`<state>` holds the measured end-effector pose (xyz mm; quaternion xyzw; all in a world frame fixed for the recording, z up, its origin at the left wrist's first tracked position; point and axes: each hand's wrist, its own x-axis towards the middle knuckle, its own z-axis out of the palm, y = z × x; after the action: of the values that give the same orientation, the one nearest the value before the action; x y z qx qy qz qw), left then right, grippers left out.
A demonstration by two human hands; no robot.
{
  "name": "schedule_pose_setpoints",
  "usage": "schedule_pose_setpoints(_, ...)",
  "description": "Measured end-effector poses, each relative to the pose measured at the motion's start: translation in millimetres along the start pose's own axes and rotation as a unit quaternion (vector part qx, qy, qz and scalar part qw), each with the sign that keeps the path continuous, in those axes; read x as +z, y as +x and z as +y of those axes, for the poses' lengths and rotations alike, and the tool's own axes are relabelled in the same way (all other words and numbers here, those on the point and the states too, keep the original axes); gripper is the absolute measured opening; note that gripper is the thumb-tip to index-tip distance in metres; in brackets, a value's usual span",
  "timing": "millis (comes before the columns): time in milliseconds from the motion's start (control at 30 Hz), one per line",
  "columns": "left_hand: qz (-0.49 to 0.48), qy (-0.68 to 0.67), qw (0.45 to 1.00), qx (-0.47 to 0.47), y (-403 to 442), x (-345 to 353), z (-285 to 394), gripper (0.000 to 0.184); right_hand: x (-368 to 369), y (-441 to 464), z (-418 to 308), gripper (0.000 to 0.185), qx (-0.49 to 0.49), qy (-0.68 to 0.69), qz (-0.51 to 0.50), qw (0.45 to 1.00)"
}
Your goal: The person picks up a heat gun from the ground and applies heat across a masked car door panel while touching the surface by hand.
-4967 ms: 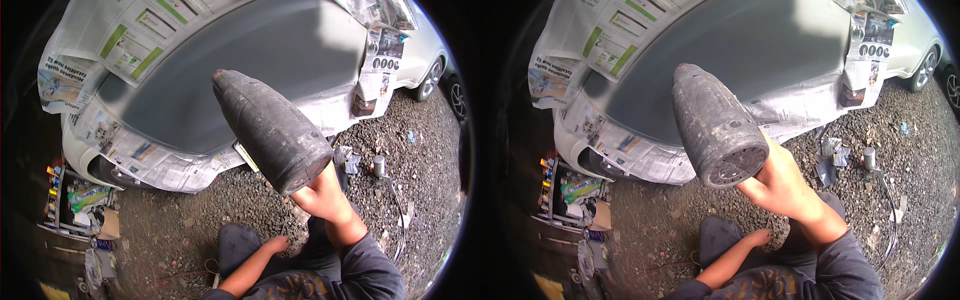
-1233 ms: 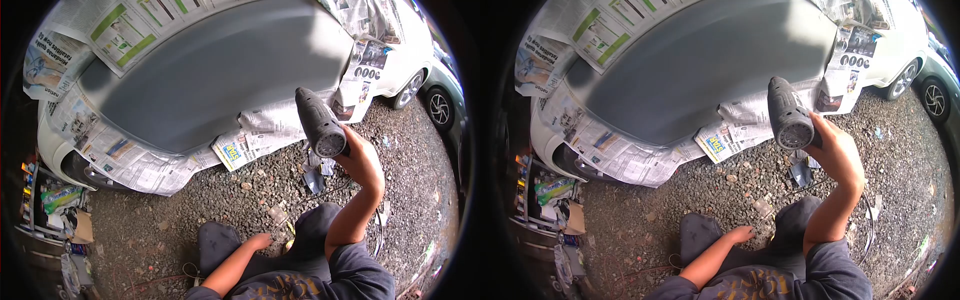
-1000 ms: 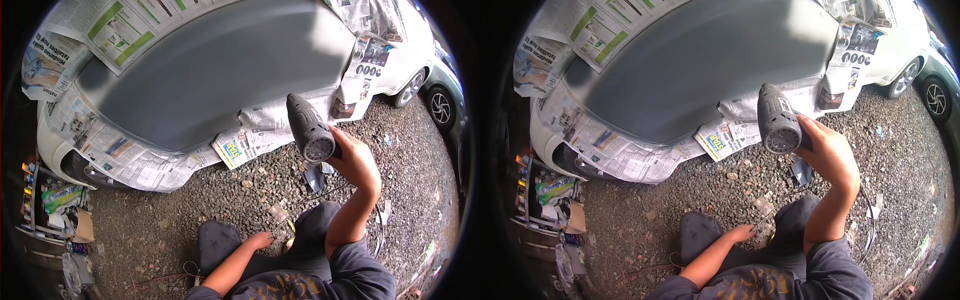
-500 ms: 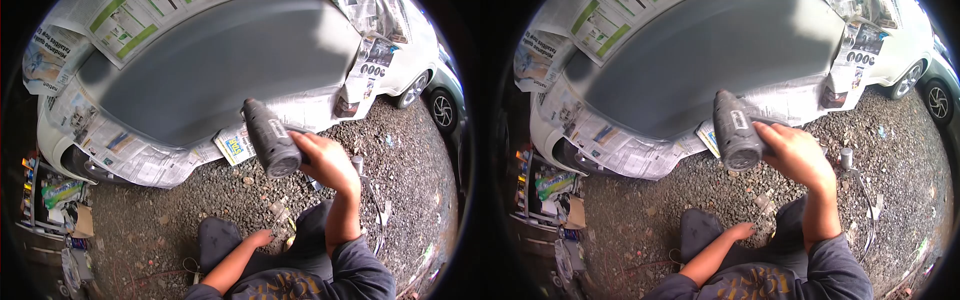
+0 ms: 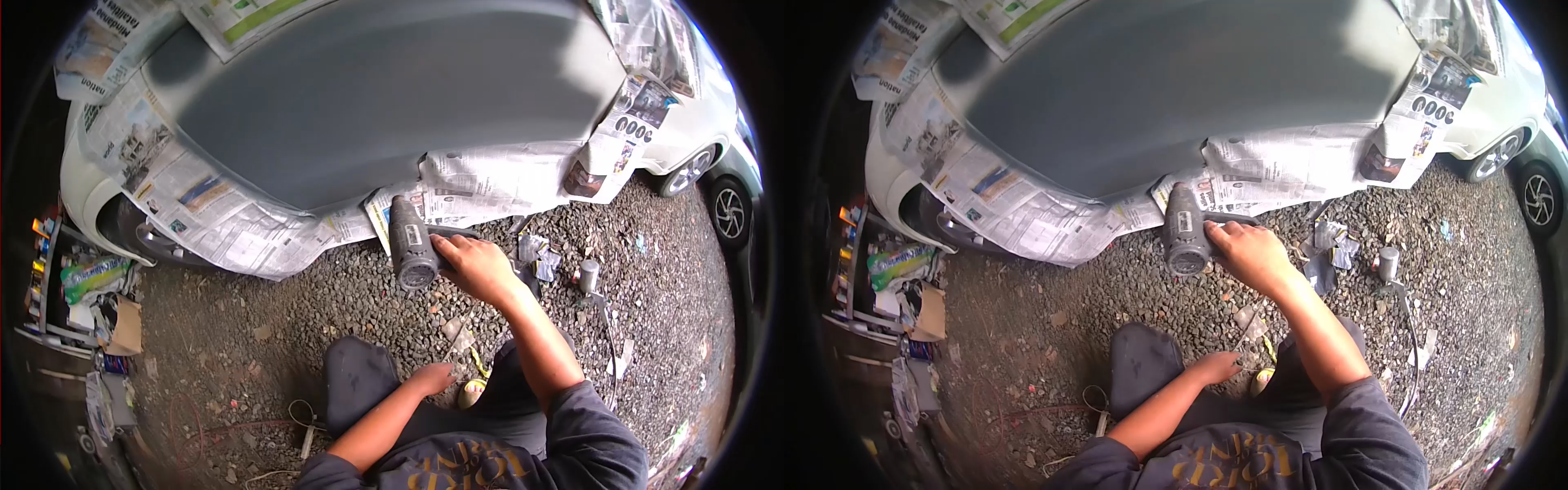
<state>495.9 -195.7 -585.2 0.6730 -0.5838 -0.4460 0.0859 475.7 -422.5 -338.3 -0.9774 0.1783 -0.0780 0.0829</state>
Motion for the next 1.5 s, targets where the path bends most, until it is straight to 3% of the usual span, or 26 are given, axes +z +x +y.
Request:
schedule_pose_setpoints(167, -0.031, 0.019, 0.999, -0.016, -7.0, -8.0, 19.4, 0.053, 22.0, 3.3, 7.8, 0.062, 0.045, -0.024, -0.006, 0.999)
schedule_pose_setpoints(467, 0.029, 0.008, 0.999, 0.012, -17.3, 9.3, 12.5, 0.044, 57.7, 30.7, -20.6, 0.06, -0.036, -0.003, 0.027, 0.999)
schedule_pose_setpoints(733, -0.01, 0.027, 0.998, -0.049, -32.3, 11.0, 25.0, 0.033, 99.8, 69.7, -61.2, 0.06, -0.089, 0.003, 0.01, 0.996)
schedule_pose_setpoints(833, -0.052, -0.01, 0.996, -0.075, -33.3, 8.2, 36.1, 0.04, 114.2, 79.0, -75.8, 0.06, -0.107, 0.029, 0.015, 0.994)
schedule_pose_setpoints(967, 0.07, -0.052, 0.995, -0.042, -32.1, 39.8, 30.1, 0.039, 122.7, 87.8, -89.4, 0.062, -0.119, 0.075, 0.004, 0.99)
schedule_pose_setpoints(1100, 0.111, -0.123, 0.975, -0.149, -64.8, 6.8, 60.6, 0.034, 111.3, 95.6, -100.9, 0.064, -0.106, 0.127, 0.001, 0.986)
schedule_pose_setpoints(1200, 0.032, -0.148, 0.958, -0.242, -86.0, 5.7, 84.6, 0.028, 87.0, 112.3, -112.9, 0.064, -0.067, 0.123, -0.071, 0.988)
schedule_pose_setpoints(1300, 0.083, -0.151, 0.971, -0.165, -117.3, 14.6, 110.0, 0.029, 47.7, 124.7, -129.4, 0.064, -0.059, 0.108, -0.12, 0.985)
schedule_pose_setpoints(1400, 0.148, -0.131, 0.962, -0.186, -165.6, -21.7, 159.6, 0.018, 10.5, 131.2, -141.7, 0.071, -0.064, 0.113, -0.156, 0.979)
schedule_pose_setpoints(1500, 0.245, -0.155, 0.939, -0.184, -213.5, -57.3, 196.3, 0.03, -26.5, 131.3, -154.4, 0.071, -0.051, 0.122, -0.211, 0.969)
